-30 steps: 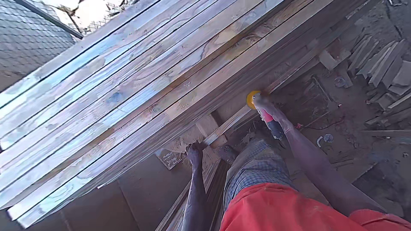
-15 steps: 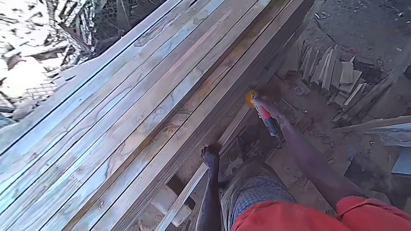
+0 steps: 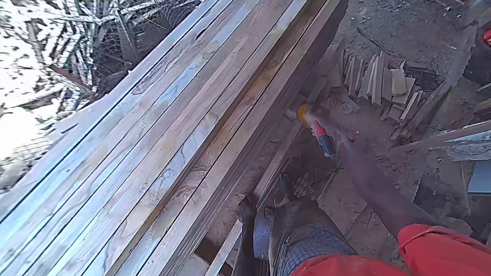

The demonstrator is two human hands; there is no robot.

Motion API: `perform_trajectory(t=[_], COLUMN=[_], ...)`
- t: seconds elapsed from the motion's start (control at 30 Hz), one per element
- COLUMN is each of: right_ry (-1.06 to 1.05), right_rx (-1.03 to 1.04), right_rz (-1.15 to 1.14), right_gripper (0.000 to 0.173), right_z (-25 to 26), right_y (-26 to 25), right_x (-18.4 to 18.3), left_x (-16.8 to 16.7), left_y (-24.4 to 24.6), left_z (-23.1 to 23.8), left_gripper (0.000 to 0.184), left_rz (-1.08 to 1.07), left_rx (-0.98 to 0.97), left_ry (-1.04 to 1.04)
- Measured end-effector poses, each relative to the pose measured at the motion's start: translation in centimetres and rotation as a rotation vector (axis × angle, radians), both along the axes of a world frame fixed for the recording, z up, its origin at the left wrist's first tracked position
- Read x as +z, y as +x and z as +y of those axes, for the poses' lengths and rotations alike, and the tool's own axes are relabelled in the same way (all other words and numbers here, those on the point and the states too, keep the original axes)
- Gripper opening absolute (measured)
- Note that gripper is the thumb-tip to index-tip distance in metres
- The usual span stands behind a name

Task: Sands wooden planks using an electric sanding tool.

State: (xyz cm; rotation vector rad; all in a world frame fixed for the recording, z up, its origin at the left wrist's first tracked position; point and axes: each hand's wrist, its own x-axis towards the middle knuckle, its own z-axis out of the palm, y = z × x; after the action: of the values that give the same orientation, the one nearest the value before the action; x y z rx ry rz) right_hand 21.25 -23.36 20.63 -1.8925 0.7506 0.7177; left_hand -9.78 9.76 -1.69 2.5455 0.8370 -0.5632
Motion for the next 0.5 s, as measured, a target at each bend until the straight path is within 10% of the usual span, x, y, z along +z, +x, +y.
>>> perform_trajectory(t=[0.07,0.13,0.2,0.5], right_ry=[-0.015,0.289,0.244,0.046], right_rx=[-0.068,0.072,-0.009,0.563], right_rz=[0.082,-0.338,-0.165,0.086], right_gripper=[0.038,0.049,0.057,0.066], right_z=[1.1,-3.2,-3.3,8.7], right_y=[-2.7,-5.5,-7.2,-21.2], right_x=[2.8,-5.9,-9.5,-10.6], left_x=[-1.3,-2.2,-1.7,0.9], left_y=[-7.9,-14.3,-18.7,-14.5], left_z=[4.3,8.3,10.9,7.6], left_gripper=[0.072,0.073,0.069,0.069], left_rz=[0.000,0.037,0.116,0.193], left_rx=[0.032,0.088,0.156,0.077], left_ry=[0.047,0.099,0.100,0.033])
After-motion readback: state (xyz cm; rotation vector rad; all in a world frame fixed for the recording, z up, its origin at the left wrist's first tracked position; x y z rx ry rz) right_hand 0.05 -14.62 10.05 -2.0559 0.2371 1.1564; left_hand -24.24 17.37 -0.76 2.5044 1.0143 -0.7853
